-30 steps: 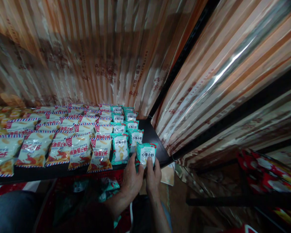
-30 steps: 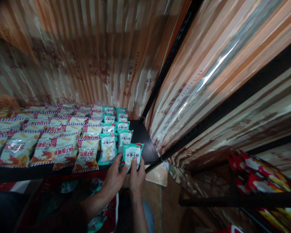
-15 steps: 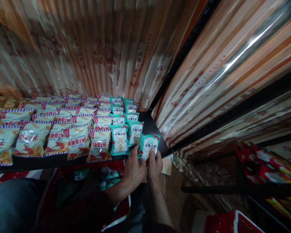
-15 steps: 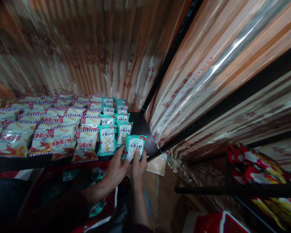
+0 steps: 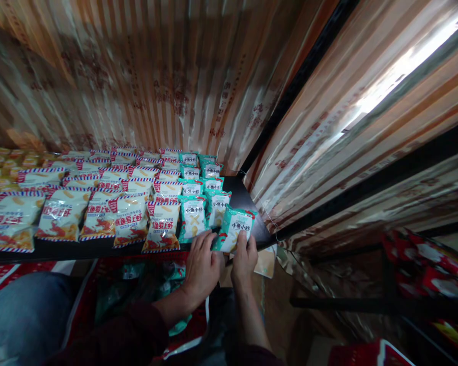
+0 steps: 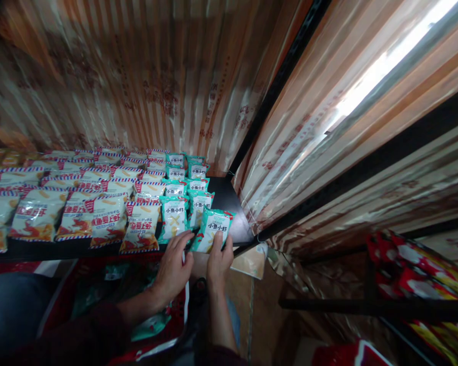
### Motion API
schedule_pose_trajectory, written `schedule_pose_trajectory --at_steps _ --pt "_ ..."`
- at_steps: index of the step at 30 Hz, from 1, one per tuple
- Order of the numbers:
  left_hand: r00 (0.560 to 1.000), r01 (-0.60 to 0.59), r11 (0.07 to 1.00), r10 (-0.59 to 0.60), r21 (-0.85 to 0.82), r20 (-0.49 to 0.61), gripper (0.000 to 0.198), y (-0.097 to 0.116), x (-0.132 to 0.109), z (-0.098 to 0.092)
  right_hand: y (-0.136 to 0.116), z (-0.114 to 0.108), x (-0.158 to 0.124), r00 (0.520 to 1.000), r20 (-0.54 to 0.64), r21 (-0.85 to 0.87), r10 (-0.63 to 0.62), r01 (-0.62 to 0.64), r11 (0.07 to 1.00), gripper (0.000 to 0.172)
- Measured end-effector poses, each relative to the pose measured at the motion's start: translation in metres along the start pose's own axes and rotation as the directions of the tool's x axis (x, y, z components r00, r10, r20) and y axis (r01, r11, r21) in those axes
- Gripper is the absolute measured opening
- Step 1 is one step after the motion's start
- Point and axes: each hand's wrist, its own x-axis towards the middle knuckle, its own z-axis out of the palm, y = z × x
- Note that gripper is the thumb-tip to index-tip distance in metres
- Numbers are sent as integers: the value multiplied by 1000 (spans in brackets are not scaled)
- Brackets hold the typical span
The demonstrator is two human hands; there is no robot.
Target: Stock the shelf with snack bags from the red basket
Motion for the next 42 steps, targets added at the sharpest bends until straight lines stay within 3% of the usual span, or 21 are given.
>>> schedule_pose_trajectory --at_steps 4,8,12,28,34,42 --pt "960 -271 906 278 324 25 37 -16 0 -12 0 5 4 1000 -5 32 -10 10 999 49" --pt "920 -381 784 377 490 111 39 -32 1 -12 2 10 3 999 33 60 2 -4 998 49" --pt "913 -397 752 382 526 143 44 -42 0 -8 5 14 3 998 49 50 25 -27 998 52" --pt "927 -374 773 332 512 175 56 -51 6 -14 13 17 3 996 87 17 17 -18 1000 52" --pt "928 -369 791 343 487 147 50 -50 7 -15 9 17 2 998 60 7 19 -20 1000 51" --pt "911 -399 734 386 550 144 46 -52 4 -9 14 17 4 1000 7 22 29 -29 999 52"
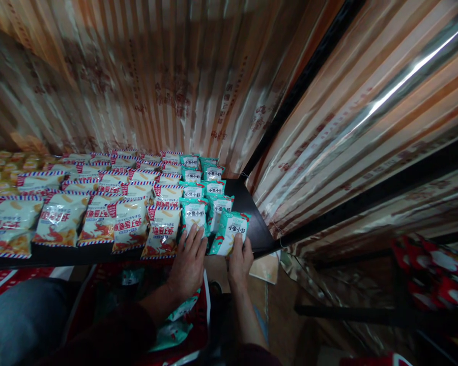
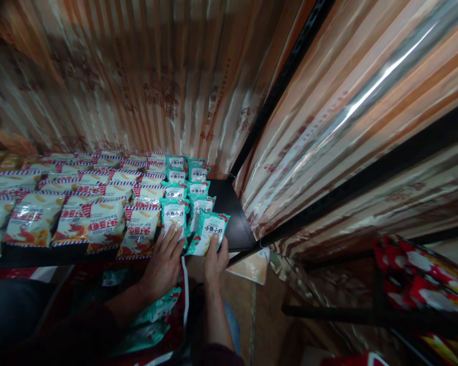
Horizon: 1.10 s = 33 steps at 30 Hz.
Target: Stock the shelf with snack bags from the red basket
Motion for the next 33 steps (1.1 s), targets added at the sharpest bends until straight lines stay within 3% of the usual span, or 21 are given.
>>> schedule_pose_trajectory --at_steps 12,19,27,33 --pt "1000 -26 999 26 -36 -9 49 -8 -1 -2 1 -1 0 1000 17 10 13 -13 1000 49" --pt "1000 -13 999 13 -31 -23 47 -1 3 -1 5 0 2 1000 9 24 15 -16 1000 50" --pt "999 -33 999 33 -36 -5 57 6 19 5 8 -2 4 1000 6 7 -10 10 1000 50" --pt "998 -68 994 66 -89 -15 62 2 18 12 7 -3 5 1000 23 30 -8 8 1000 47"
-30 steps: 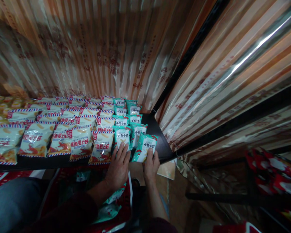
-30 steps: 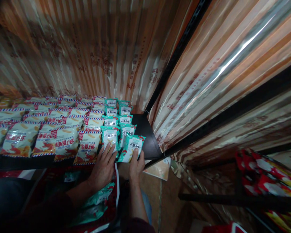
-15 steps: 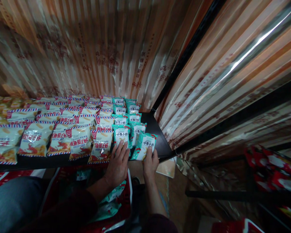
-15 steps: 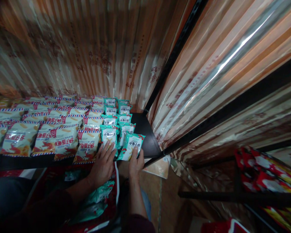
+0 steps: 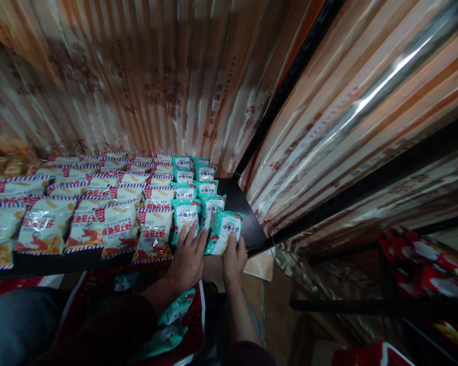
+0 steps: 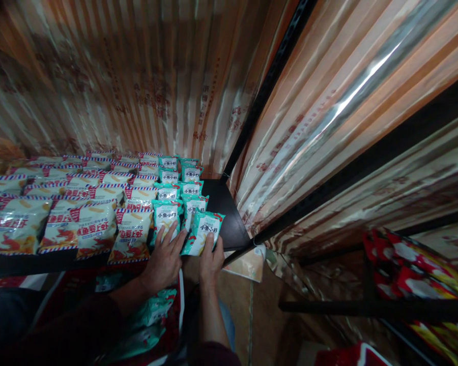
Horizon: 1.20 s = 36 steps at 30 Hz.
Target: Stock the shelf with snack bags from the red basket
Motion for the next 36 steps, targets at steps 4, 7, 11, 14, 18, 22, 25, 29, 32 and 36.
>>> schedule_pose_trajectory --at_steps 4,7,11,14,18,22,25,29,32,36 --pt "1000 -16 999 16 49 -10 59 -1 -1 -3 -4 -1 -1 1000 -14 19 6 -6 1000 47" --pt "1000 9 996 -6 90 -28 55 -2 -1 -7 -5 -3 2 996 -87 43 -2 6 999 49" --pt "998 55 993 -50 108 -45 52 -6 0 -7 -2 -6 13 987 -157 71 -30 41 997 48" --pt "997 61 992 -57 106 -44 51 -7 0 -5 1 -7 20 986 -160 48 -48 56 997 46" --pt "997 66 994 -62 89 -41 49 -7 2 -4 0 -4 26 993 -81 15 -81 83 996 45" --pt "998 61 994 -59 91 -29 49 -7 4 -5 -2 -1 27 993 -49 -40 -108 106 994 46" --pt "998 56 992 -54 115 -28 49 -8 4 -6 -2 -1 27 993 -39 -54 -109 107 993 47" --pt "998 46 988 -39 146 -50 48 -9 5 -5 -3 -1 27 994 -25 -55 -107 106 993 48" --pt "998 39 986 -31 165 -52 47 -9 5 -3 -2 -1 27 995 -19 -67 -96 95 993 49" --pt "998 51 981 -42 188 -52 47 -7 4 0 0 0 27 996 -1 -84 -95 94 992 49"
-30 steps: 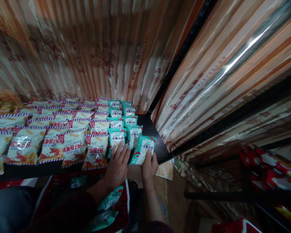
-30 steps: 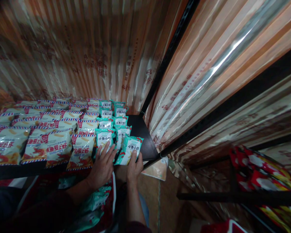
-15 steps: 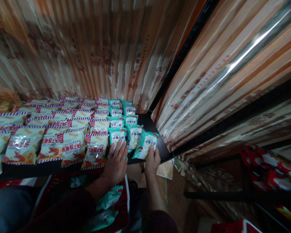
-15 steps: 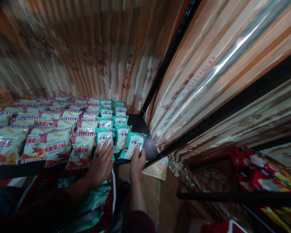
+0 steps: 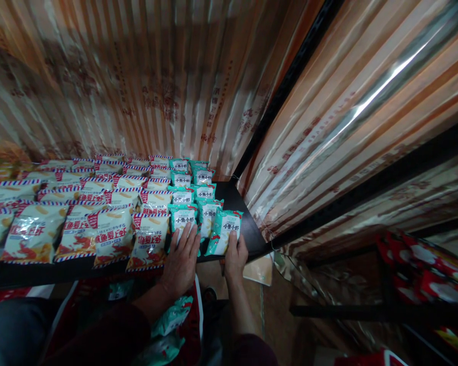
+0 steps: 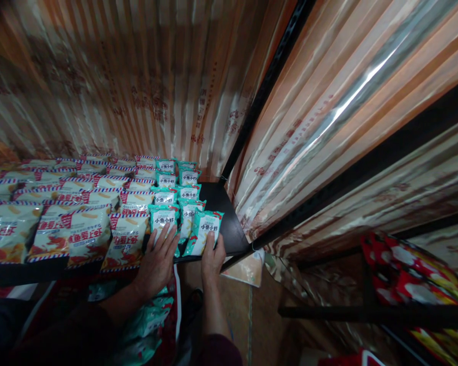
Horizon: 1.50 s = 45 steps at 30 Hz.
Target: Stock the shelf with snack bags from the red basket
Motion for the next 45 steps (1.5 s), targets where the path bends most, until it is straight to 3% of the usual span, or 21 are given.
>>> schedule_pose_trajectory --at_steps 8,18,25,31,38,45 --pt "999 -40 999 39 10 18 51 6 4 1 -1 0 -1 1000 7 86 10 -11 996 48" --pt "998 -34 999 36 -31 48 52 9 4 0 0 0 -1 999 8 55 -42 42 998 46" --pt "992 -59 988 74 -140 100 54 16 -7 -8 1 -12 -6 997 -70 43 -31 34 999 47" --pt "983 -100 935 145 -341 111 64 33 -7 -11 0 -18 -9 995 -101 41 -6 11 999 47" --pt "976 0 823 123 -568 178 65 53 12 -10 -3 -25 -6 993 -112 88 30 -20 996 47" --pt "963 144 769 36 -622 267 67 67 39 -14 -15 -31 17 989 -131 40 -72 78 996 60"
